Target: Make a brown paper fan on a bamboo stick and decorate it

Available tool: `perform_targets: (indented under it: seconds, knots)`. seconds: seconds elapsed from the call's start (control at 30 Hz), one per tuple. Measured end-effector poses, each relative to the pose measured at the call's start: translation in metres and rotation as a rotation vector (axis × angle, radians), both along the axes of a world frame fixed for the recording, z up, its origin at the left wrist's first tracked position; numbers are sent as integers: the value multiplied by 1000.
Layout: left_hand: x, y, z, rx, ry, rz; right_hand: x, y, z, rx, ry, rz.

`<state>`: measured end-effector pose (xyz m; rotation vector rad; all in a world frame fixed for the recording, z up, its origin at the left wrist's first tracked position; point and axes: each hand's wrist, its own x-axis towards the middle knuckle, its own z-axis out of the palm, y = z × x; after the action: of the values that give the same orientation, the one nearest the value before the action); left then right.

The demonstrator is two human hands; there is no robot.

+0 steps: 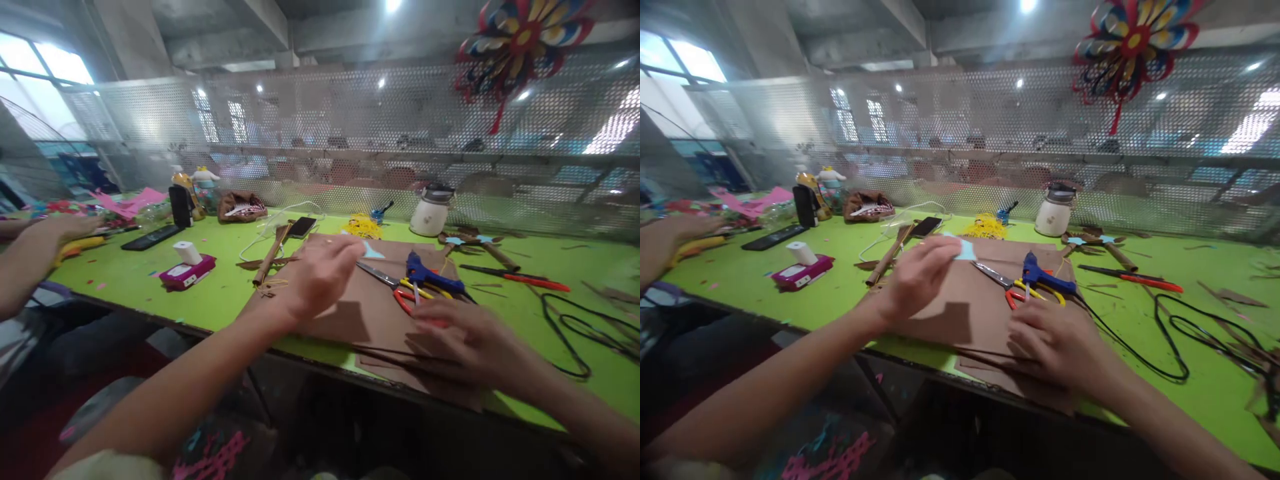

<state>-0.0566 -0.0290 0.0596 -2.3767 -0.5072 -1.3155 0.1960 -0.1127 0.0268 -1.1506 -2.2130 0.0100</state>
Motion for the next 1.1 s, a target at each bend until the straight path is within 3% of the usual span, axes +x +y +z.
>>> perform_targets:
  seconds: [0.1,0.23,0.4,0.57,0.67,0.8,0.87,0.93,1.1]
  knots:
    - [37,18,1,69,139,-14,-1,31,23,-91,353,-105]
    - [64,37,-2,40,46,-51,-12,75,32,-354,663,87]
    - [66,40,-18,-33,-154,-196,-26,105,16,-147,827,163]
    - [58,31,-20,-168,-243,-292,-28,104,4,34,878,154]
    - [58,31,-16,-466,-520,-336,-25,96,2,118,829,76]
    - [64,36,-13,-1290,-705,-597,-24,88,2,207,684,25]
    - [67,36,-13,-1551,-682,-690,-26,86,3,258,605,34]
    - [68,35,-14,-1607,-680,-718,-28,85,3,299,541,49]
    - [65,34,-16,-1541,-748,-664,-28,83,6,274,484,99]
